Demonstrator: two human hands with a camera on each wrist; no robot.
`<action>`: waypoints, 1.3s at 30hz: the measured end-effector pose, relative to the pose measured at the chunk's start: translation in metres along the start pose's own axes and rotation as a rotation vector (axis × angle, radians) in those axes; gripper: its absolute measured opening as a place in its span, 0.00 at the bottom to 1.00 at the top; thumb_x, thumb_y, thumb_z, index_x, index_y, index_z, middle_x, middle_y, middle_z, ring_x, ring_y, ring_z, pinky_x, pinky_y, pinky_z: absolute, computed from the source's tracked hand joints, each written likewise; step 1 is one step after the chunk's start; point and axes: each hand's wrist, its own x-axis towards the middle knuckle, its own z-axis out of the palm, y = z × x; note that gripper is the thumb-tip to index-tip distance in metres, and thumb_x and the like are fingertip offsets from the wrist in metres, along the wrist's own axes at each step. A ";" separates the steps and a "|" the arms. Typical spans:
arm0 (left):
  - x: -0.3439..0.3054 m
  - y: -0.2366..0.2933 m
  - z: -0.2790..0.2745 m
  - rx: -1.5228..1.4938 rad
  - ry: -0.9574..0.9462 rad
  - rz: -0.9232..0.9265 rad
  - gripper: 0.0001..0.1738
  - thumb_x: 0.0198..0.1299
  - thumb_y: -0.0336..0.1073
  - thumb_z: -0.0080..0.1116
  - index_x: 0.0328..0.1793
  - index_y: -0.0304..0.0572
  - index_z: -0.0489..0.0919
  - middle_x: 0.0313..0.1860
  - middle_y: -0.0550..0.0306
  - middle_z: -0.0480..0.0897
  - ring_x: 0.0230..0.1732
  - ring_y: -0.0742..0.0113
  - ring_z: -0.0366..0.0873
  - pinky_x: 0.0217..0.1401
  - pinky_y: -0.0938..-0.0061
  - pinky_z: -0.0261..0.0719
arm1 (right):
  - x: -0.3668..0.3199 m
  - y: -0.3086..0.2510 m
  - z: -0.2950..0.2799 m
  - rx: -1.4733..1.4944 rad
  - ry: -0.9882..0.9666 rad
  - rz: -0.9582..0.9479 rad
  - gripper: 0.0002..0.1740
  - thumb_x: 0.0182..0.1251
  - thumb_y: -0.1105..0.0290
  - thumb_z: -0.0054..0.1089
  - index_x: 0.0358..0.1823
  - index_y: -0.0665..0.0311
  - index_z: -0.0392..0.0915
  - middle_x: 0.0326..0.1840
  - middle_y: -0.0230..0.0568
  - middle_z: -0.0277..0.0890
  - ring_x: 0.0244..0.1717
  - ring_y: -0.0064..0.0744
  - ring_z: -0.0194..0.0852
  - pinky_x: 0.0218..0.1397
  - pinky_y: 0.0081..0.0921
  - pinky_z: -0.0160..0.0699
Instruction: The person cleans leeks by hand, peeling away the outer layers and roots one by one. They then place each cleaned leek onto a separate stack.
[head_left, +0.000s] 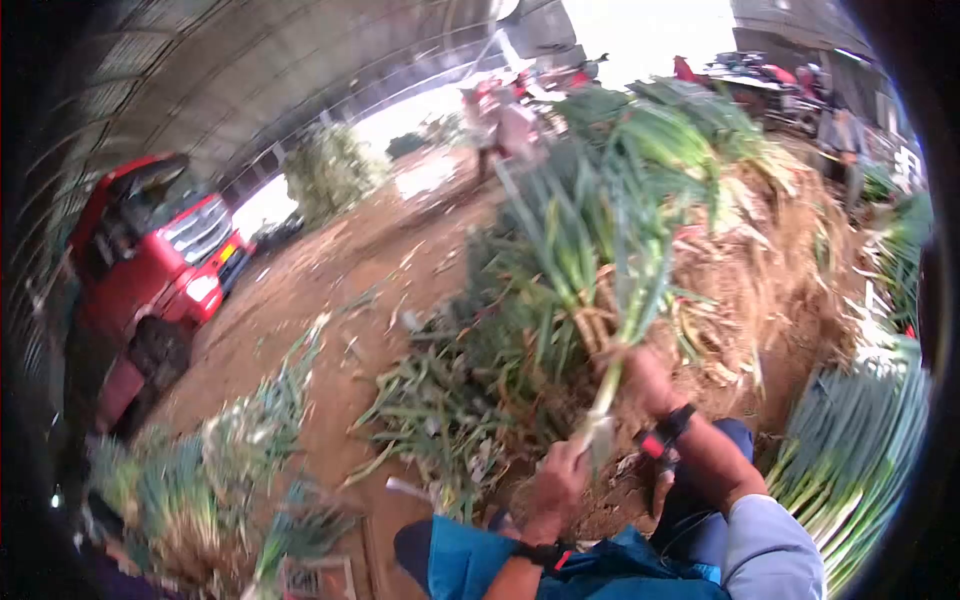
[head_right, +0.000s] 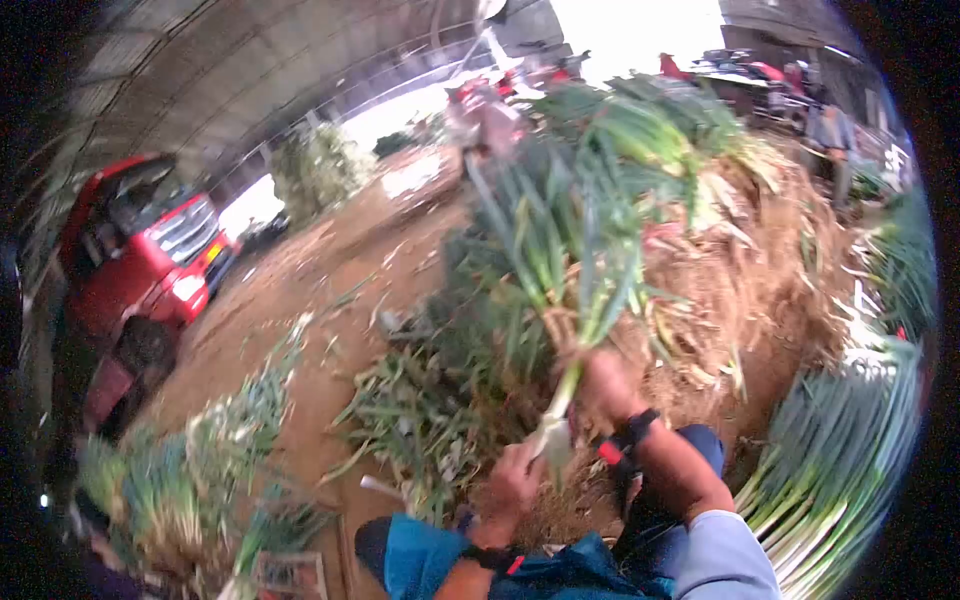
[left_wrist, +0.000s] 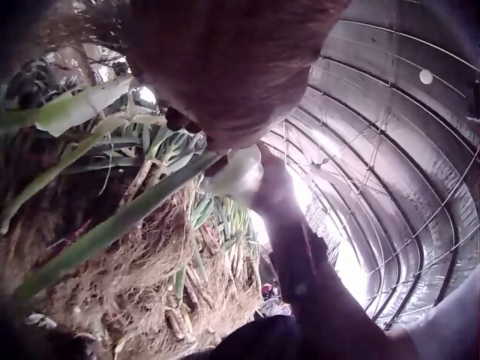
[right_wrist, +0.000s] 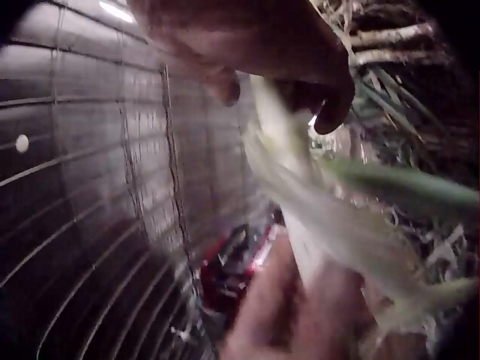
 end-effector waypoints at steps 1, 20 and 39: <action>-0.012 -0.004 0.004 -0.012 -0.008 -0.006 0.26 0.62 0.42 0.61 0.64 0.41 0.75 0.51 0.43 0.78 0.48 0.42 0.79 0.48 0.55 0.79 | 0.004 0.007 -0.025 -0.467 0.018 -0.216 0.12 0.59 0.76 0.61 0.46 0.62 0.80 0.35 0.38 0.81 0.35 0.34 0.80 0.40 0.30 0.80; 0.023 -0.021 0.032 -0.373 0.064 -0.022 0.14 0.70 0.35 0.54 0.57 0.37 0.71 0.36 0.39 0.80 0.33 0.42 0.80 0.36 0.58 0.78 | 0.018 0.000 0.048 0.649 -0.188 0.308 0.13 0.61 0.61 0.66 0.38 0.59 0.73 0.28 0.33 0.73 0.21 0.26 0.64 0.26 0.25 0.64; 0.066 0.007 -0.013 0.277 -0.096 0.186 0.13 0.70 0.44 0.52 0.45 0.42 0.75 0.23 0.46 0.81 0.27 0.46 0.83 0.26 0.54 0.79 | 0.020 -0.014 0.020 0.411 0.207 0.162 0.11 0.69 0.62 0.62 0.32 0.57 0.73 0.18 0.28 0.66 0.15 0.25 0.63 0.16 0.24 0.63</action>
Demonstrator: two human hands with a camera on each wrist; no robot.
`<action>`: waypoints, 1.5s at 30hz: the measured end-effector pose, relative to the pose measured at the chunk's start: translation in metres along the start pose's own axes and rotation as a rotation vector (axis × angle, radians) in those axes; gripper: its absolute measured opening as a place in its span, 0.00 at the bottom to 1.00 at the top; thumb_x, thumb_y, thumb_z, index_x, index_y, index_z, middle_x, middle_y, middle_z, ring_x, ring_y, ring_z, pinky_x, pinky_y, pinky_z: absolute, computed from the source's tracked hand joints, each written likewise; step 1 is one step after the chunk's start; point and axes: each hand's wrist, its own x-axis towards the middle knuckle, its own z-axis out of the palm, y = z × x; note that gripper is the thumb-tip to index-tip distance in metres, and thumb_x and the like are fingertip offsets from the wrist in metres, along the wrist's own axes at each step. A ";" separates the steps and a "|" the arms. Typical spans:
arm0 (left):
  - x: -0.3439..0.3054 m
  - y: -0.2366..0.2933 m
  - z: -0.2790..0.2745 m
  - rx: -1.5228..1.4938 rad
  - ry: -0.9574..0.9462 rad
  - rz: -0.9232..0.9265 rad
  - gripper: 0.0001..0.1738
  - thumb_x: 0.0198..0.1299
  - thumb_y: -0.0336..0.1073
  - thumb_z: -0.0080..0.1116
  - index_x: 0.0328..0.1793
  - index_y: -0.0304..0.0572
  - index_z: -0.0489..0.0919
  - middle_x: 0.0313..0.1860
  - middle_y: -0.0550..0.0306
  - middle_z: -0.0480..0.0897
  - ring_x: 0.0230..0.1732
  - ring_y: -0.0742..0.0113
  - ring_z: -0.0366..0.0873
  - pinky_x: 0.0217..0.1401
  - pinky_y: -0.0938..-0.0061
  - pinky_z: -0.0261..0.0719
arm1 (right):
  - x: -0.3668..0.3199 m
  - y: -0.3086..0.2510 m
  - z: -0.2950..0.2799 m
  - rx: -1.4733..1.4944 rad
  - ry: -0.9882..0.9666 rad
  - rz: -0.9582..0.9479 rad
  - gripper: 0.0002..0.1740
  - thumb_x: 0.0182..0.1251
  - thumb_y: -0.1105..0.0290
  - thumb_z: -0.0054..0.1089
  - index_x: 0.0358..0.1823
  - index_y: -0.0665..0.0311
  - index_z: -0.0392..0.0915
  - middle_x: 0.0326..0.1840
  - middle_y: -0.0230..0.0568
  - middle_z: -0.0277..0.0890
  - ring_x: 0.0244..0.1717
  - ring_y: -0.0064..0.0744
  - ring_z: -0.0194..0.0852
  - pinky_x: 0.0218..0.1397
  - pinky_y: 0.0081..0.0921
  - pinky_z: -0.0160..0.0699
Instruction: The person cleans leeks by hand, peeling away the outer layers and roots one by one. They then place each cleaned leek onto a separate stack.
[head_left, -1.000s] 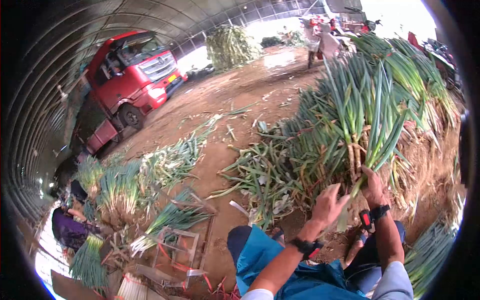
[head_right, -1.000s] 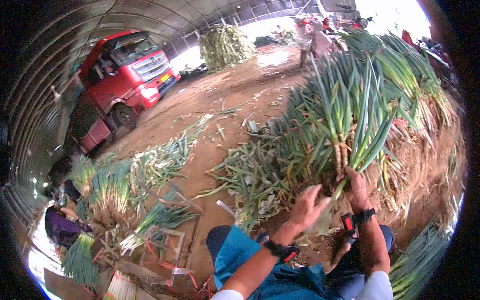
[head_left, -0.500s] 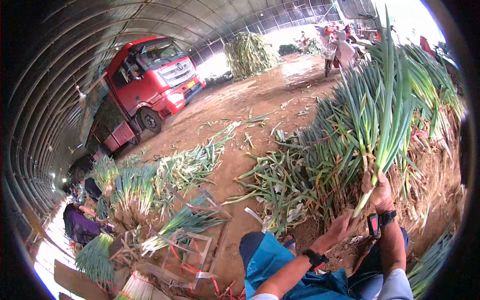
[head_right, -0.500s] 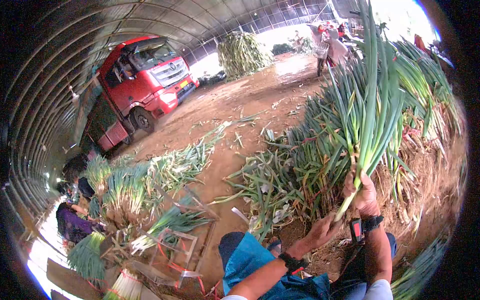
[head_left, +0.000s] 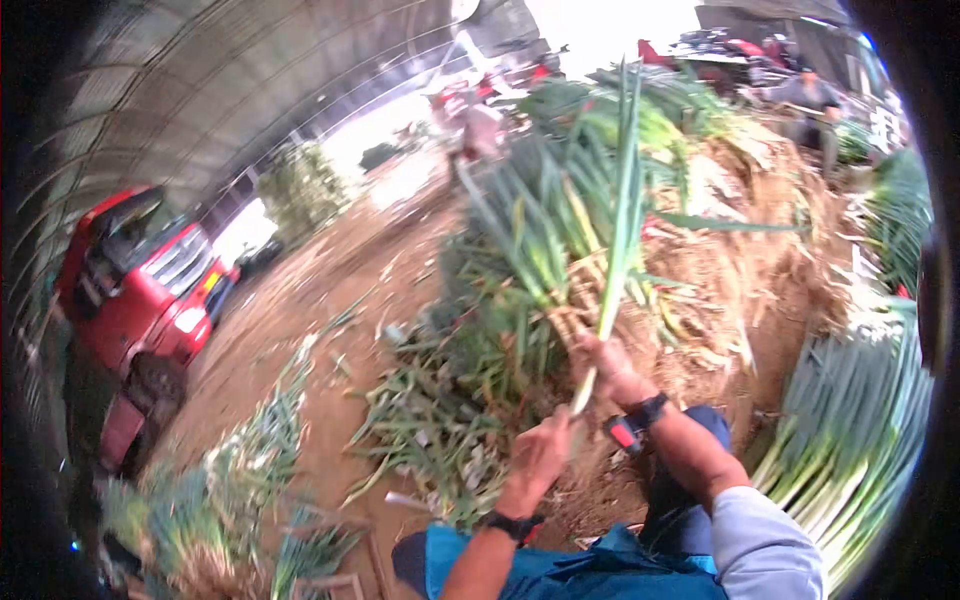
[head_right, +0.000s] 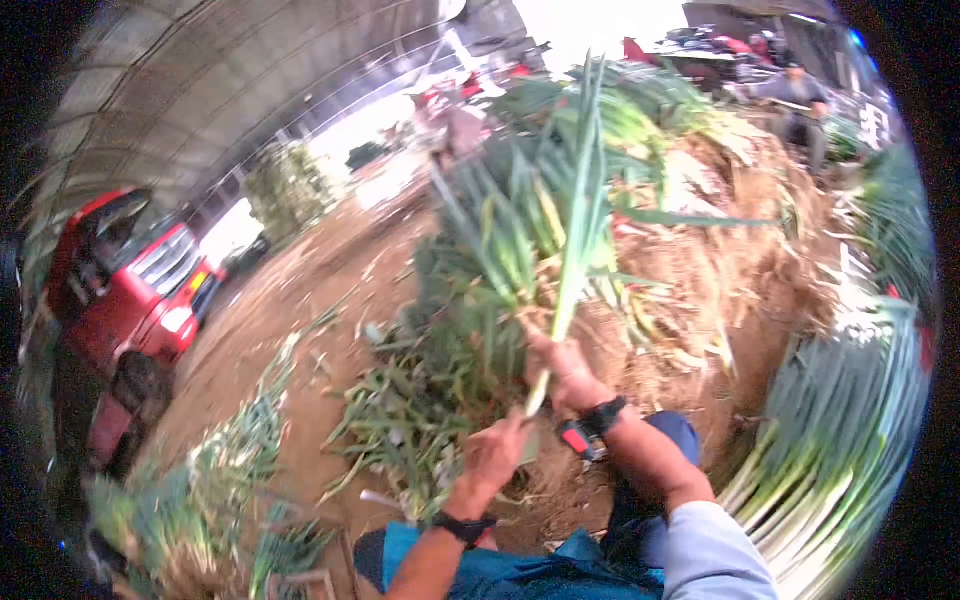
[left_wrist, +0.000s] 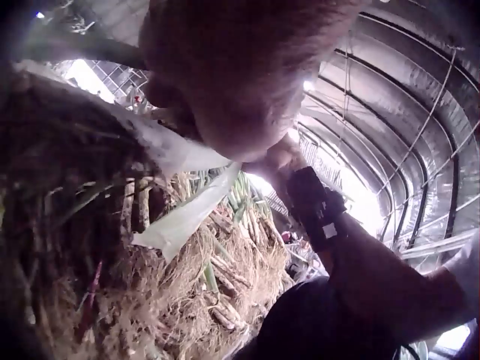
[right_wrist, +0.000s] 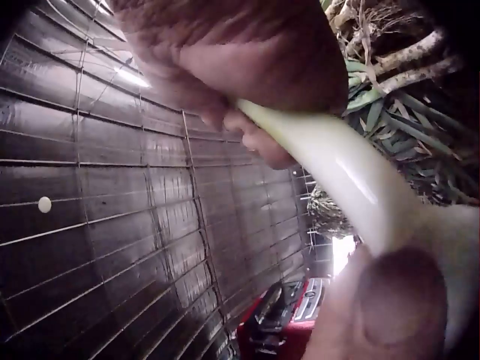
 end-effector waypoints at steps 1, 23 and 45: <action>0.007 0.005 -0.012 0.044 -0.077 -0.026 0.11 0.70 0.43 0.52 0.47 0.44 0.76 0.25 0.46 0.82 0.27 0.45 0.83 0.26 0.54 0.79 | 0.001 -0.005 0.007 0.110 0.038 0.092 0.12 0.68 0.61 0.63 0.30 0.57 0.73 0.16 0.28 0.65 0.13 0.25 0.61 0.15 0.25 0.62; 0.015 -0.020 -0.006 -0.433 -0.216 -0.071 0.39 0.66 0.45 0.60 0.77 0.40 0.58 0.60 0.38 0.74 0.56 0.45 0.78 0.60 0.61 0.77 | -0.007 -0.020 0.005 0.089 -0.454 0.050 0.24 0.62 0.67 0.64 0.57 0.65 0.68 0.28 0.32 0.73 0.25 0.25 0.71 0.31 0.26 0.77; 0.003 -0.006 0.019 -0.218 -0.074 0.243 0.17 0.72 0.45 0.50 0.48 0.37 0.80 0.33 0.43 0.81 0.33 0.47 0.81 0.35 0.58 0.78 | 0.015 -0.033 -0.023 0.118 -0.231 -0.002 0.16 0.73 0.55 0.56 0.49 0.61 0.75 0.16 0.24 0.63 0.12 0.16 0.55 0.12 0.17 0.53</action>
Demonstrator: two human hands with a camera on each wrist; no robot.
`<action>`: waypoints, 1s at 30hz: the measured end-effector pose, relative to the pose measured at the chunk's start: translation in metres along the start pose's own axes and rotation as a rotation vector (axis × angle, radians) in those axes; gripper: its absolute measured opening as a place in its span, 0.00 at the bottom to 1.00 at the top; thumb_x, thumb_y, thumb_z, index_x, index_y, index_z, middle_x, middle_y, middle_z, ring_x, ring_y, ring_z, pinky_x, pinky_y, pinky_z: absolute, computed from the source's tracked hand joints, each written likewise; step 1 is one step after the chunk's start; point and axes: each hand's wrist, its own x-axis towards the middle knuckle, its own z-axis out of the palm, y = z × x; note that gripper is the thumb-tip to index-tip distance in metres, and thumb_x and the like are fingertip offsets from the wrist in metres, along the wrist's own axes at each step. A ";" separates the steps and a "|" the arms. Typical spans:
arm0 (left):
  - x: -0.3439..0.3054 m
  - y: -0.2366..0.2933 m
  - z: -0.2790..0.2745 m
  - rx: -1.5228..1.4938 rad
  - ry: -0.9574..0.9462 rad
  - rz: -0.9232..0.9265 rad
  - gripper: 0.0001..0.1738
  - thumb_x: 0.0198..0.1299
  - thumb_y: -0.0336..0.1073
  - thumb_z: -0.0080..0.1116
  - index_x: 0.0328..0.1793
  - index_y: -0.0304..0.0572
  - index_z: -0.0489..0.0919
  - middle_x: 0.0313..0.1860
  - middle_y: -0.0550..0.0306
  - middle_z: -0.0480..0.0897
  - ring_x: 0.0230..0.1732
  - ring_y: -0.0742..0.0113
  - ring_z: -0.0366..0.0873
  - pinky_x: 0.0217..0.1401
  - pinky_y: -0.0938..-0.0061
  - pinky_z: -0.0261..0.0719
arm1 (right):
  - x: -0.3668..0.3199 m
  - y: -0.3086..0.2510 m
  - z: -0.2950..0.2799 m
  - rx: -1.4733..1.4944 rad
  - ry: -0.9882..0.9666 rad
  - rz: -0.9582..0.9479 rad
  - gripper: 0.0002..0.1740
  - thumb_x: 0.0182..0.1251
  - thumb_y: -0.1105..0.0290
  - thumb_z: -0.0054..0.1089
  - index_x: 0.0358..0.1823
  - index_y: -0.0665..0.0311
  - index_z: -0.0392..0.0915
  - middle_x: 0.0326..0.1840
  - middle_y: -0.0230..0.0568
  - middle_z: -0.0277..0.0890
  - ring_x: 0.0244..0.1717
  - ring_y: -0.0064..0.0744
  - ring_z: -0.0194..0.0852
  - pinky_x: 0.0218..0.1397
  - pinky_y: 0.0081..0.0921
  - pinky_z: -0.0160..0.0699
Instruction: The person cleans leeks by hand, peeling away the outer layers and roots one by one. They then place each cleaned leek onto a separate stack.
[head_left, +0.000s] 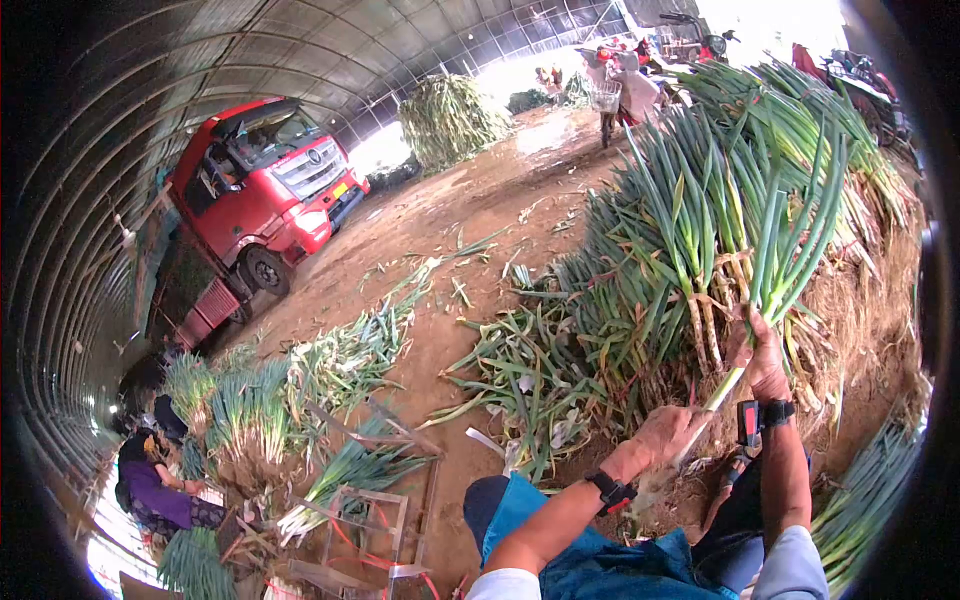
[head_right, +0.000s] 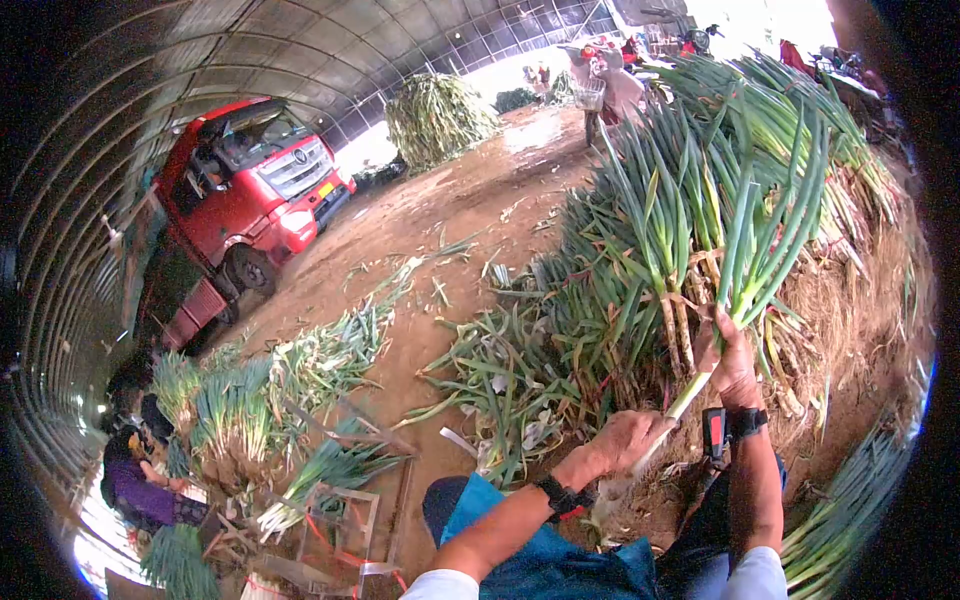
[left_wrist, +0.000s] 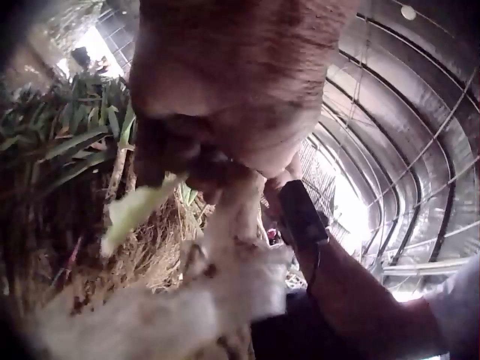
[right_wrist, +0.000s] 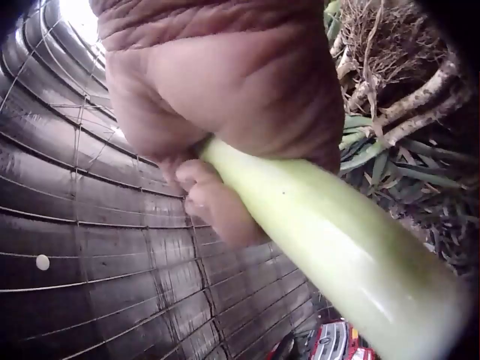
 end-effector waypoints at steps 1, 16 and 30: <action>-0.010 -0.008 0.004 -0.010 -0.053 -0.081 0.18 0.72 0.46 0.49 0.49 0.37 0.80 0.32 0.42 0.81 0.33 0.47 0.81 0.35 0.57 0.78 | 0.001 -0.002 0.003 -0.035 0.046 -0.023 0.16 0.73 0.55 0.57 0.48 0.60 0.75 0.16 0.24 0.63 0.12 0.16 0.55 0.12 0.17 0.54; -0.137 -0.061 -0.083 0.255 -0.140 -0.348 0.12 0.68 0.40 0.50 0.36 0.44 0.80 0.27 0.43 0.80 0.28 0.43 0.80 0.27 0.54 0.76 | 0.023 -0.065 -0.085 -0.026 0.615 -0.409 0.21 0.63 0.48 0.69 0.43 0.52 0.73 0.29 0.24 0.65 0.28 0.21 0.65 0.31 0.24 0.71; -0.007 0.025 -0.082 0.041 0.025 -0.407 0.28 0.60 0.43 0.65 0.62 0.33 0.73 0.51 0.38 0.77 0.53 0.42 0.77 0.59 0.55 0.75 | 0.028 -0.024 -0.034 0.135 0.238 -0.268 0.17 0.69 0.50 0.62 0.48 0.53 0.74 0.23 0.23 0.62 0.17 0.19 0.57 0.21 0.18 0.62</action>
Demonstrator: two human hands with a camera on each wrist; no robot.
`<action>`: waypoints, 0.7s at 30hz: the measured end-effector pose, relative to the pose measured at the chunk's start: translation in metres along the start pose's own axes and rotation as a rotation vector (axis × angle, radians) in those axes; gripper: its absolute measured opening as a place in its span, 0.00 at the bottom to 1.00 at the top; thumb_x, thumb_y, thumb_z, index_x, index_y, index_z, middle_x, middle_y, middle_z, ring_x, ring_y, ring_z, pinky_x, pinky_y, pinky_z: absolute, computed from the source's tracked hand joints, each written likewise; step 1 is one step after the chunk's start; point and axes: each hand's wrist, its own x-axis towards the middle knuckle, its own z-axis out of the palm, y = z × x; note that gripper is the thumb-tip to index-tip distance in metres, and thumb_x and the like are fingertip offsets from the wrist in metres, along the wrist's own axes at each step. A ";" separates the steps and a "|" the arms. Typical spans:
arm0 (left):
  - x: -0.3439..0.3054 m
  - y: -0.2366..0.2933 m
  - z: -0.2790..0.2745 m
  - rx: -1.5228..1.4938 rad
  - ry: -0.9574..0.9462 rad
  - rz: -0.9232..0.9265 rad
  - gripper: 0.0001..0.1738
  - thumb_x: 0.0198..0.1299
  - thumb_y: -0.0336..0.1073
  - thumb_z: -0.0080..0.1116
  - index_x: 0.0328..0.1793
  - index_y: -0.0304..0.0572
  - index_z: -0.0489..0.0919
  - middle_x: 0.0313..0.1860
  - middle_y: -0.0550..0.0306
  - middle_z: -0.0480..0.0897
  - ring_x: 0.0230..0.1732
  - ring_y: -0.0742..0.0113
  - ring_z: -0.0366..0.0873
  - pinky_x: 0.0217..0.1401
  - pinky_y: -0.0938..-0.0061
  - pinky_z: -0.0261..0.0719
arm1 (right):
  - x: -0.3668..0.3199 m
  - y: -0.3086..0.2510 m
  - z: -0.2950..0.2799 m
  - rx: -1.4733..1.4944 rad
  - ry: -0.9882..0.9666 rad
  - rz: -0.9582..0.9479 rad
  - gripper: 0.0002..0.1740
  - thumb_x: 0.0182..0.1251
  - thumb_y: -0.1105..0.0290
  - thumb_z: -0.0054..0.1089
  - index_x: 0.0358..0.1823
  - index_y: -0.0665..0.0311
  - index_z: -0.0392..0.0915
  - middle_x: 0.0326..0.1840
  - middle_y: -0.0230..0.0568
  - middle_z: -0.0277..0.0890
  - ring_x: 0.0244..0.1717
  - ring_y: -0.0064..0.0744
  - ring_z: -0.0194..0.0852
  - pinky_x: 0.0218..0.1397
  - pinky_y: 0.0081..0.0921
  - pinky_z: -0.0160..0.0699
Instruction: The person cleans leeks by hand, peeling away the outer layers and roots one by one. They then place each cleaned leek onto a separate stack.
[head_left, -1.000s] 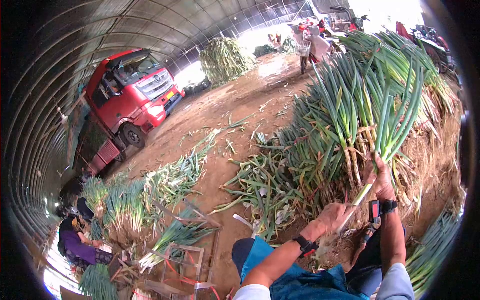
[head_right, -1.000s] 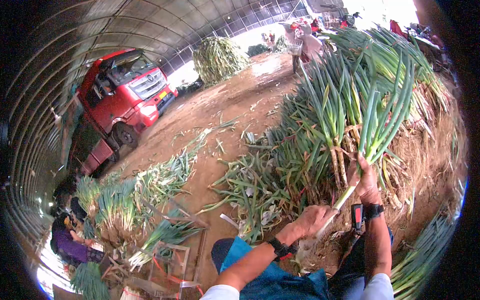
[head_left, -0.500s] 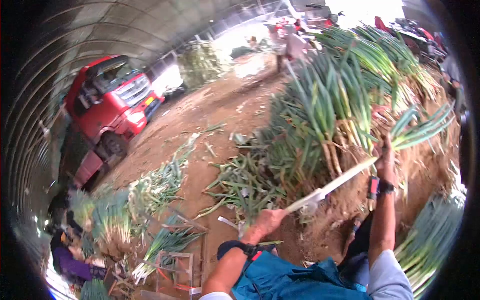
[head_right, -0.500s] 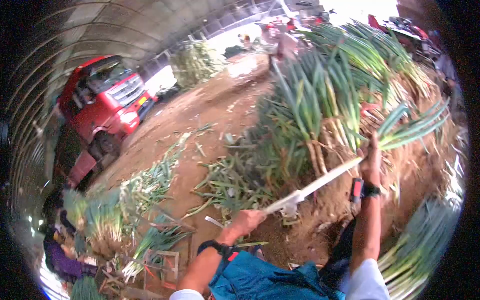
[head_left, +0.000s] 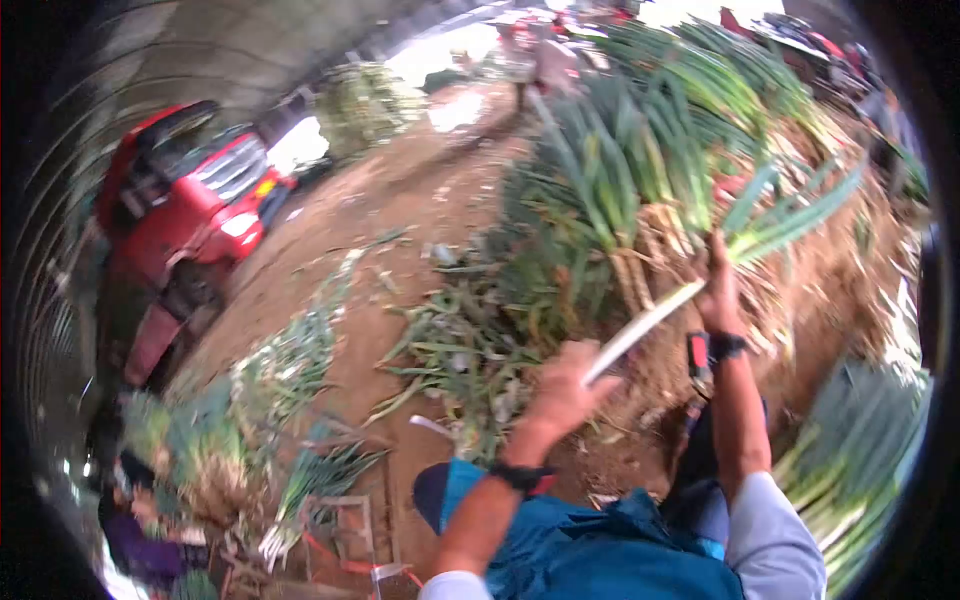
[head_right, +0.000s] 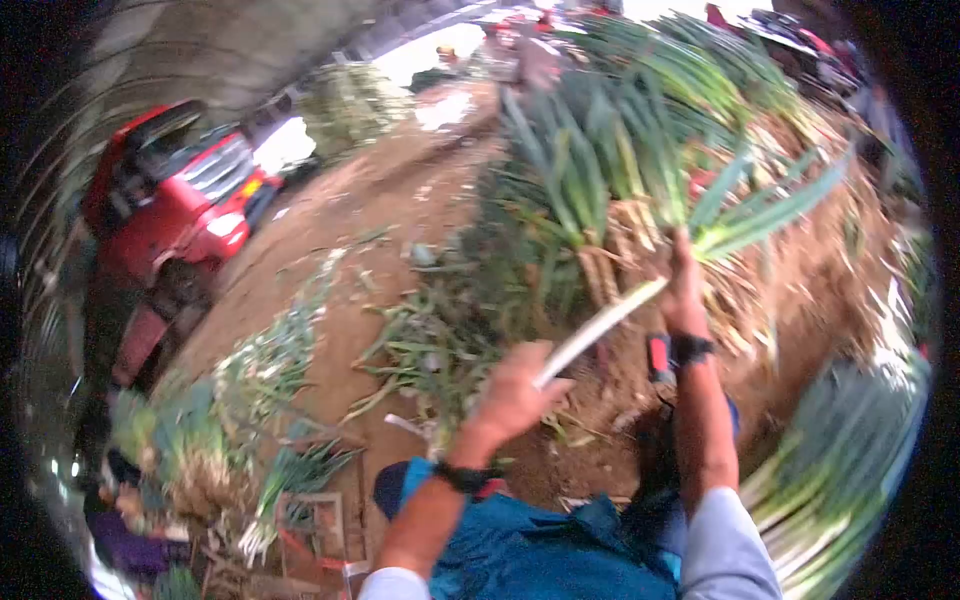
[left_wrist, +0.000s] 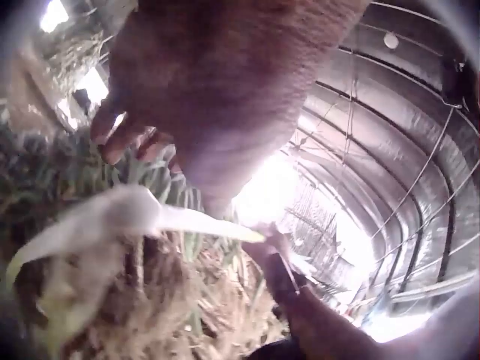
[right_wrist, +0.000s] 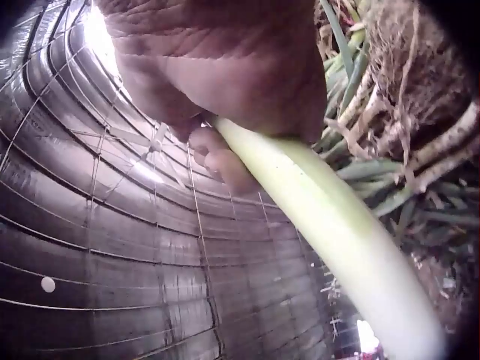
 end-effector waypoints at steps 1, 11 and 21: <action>0.004 -0.011 0.032 -0.047 0.003 -0.034 0.24 0.63 0.43 0.63 0.58 0.33 0.73 0.44 0.38 0.79 0.43 0.40 0.80 0.50 0.54 0.79 | -0.031 -0.002 0.048 0.037 0.035 0.010 0.19 0.69 0.49 0.62 0.49 0.53 0.74 0.23 0.23 0.64 0.16 0.19 0.56 0.20 0.18 0.62; 0.011 -0.017 0.095 -0.701 -0.394 -0.321 0.17 0.62 0.38 0.65 0.53 0.37 0.77 0.33 0.61 0.80 0.32 0.71 0.78 0.35 0.72 0.77 | -0.019 0.000 0.005 -0.070 0.054 0.089 0.11 0.71 0.59 0.61 0.41 0.56 0.73 0.18 0.20 0.66 0.14 0.15 0.58 0.15 0.16 0.57; 0.001 -0.001 0.079 -0.285 -0.149 -0.083 0.18 0.70 0.47 0.54 0.44 0.36 0.74 0.26 0.38 0.79 0.25 0.48 0.79 0.30 0.58 0.76 | 0.027 -0.047 -0.059 0.117 0.191 -0.037 0.14 0.78 0.57 0.50 0.33 0.55 0.66 0.19 0.22 0.58 0.15 0.16 0.49 0.16 0.16 0.52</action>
